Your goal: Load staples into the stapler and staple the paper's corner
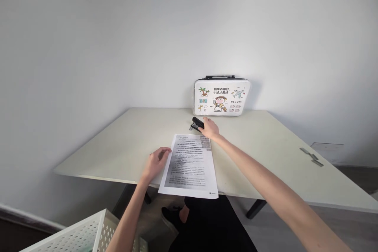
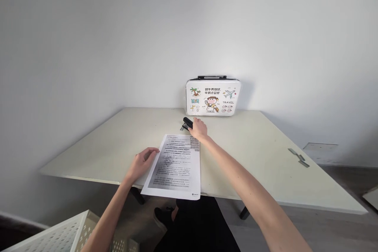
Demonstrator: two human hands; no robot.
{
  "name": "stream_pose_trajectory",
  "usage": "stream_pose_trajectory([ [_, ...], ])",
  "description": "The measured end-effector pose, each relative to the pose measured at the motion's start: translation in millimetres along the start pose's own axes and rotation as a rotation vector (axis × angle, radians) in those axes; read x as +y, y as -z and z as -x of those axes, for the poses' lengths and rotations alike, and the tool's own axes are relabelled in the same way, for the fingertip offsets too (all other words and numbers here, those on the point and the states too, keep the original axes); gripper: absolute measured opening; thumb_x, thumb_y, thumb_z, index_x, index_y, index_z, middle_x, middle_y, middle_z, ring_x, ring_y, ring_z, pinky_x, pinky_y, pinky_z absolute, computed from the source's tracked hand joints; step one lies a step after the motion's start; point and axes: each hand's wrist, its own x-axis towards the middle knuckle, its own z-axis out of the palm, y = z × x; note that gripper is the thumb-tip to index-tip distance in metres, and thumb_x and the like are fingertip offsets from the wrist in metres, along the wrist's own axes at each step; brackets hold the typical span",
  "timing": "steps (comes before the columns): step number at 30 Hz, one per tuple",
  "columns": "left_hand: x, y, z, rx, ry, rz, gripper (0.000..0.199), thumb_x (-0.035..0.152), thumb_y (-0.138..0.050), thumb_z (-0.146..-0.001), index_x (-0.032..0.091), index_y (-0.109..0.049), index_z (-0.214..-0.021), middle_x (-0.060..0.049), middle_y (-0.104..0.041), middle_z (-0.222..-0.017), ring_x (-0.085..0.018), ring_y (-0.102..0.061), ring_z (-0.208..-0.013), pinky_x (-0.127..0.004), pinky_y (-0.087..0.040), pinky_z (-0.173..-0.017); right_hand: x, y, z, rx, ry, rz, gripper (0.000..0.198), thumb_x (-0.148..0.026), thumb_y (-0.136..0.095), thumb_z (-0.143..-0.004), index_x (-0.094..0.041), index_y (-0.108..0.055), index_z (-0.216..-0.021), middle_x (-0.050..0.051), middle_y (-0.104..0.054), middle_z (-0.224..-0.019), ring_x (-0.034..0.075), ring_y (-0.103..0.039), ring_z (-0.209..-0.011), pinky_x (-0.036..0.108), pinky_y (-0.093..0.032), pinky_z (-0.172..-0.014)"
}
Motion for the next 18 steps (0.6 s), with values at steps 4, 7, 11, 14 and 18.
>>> stream_pose_trajectory([
  [4,0,0,0,0.013,0.001,0.012,0.036,0.048,-0.050,-0.097,0.025,-0.077,-0.105,-0.004,-0.079,-0.114,-0.024,-0.072,-0.090,-0.033,-0.055,-0.079,-8,-3,-11,-0.024,-0.013,0.039,0.035,-0.026,-0.067,-0.097,-0.019,-0.062,-0.131,0.018,-0.072,-0.125,0.033,-0.069,-0.116,0.039,-0.051,-0.092],
  [7,-1,-1,0,0.017,0.005,0.019,0.035,0.047,-0.051,-0.097,0.025,-0.077,-0.105,-0.003,-0.079,-0.115,-0.025,-0.073,-0.097,-0.033,-0.055,-0.084,4,9,-7,0.003,0.002,0.044,0.033,-0.023,-0.062,-0.098,-0.019,-0.063,-0.131,0.018,-0.074,-0.124,0.034,-0.070,-0.114,0.039,-0.052,-0.090],
  [11,-2,-1,-2,0.002,0.010,-0.001,0.039,0.051,-0.050,-0.098,0.026,-0.077,-0.109,-0.002,-0.080,-0.110,-0.021,-0.070,-0.080,-0.032,-0.054,-0.077,41,51,14,0.039,0.090,0.033,0.038,-0.023,-0.060,-0.098,-0.022,-0.063,-0.136,0.014,-0.073,-0.133,0.034,-0.068,-0.120,0.041,-0.052,-0.095],
  [14,-3,-1,-4,0.001,0.005,0.000,0.040,0.053,-0.050,-0.097,0.026,-0.077,-0.109,-0.002,-0.079,-0.113,-0.020,-0.068,-0.077,-0.031,-0.053,-0.074,76,93,47,0.012,0.176,0.015,0.034,-0.027,-0.063,-0.096,-0.027,-0.067,-0.130,0.006,-0.077,-0.125,0.029,-0.071,-0.113,0.037,-0.052,-0.094],
  [18,-2,1,-6,-0.010,0.014,-0.005,0.041,0.055,-0.050,-0.097,0.027,-0.076,-0.110,-0.001,-0.079,-0.115,-0.019,-0.065,-0.072,-0.031,-0.051,-0.072,121,135,104,-0.080,0.290,-0.033,0.029,-0.033,-0.062,-0.094,-0.028,-0.071,-0.121,0.006,-0.079,-0.113,0.028,-0.073,-0.097,0.037,-0.053,-0.084],
])
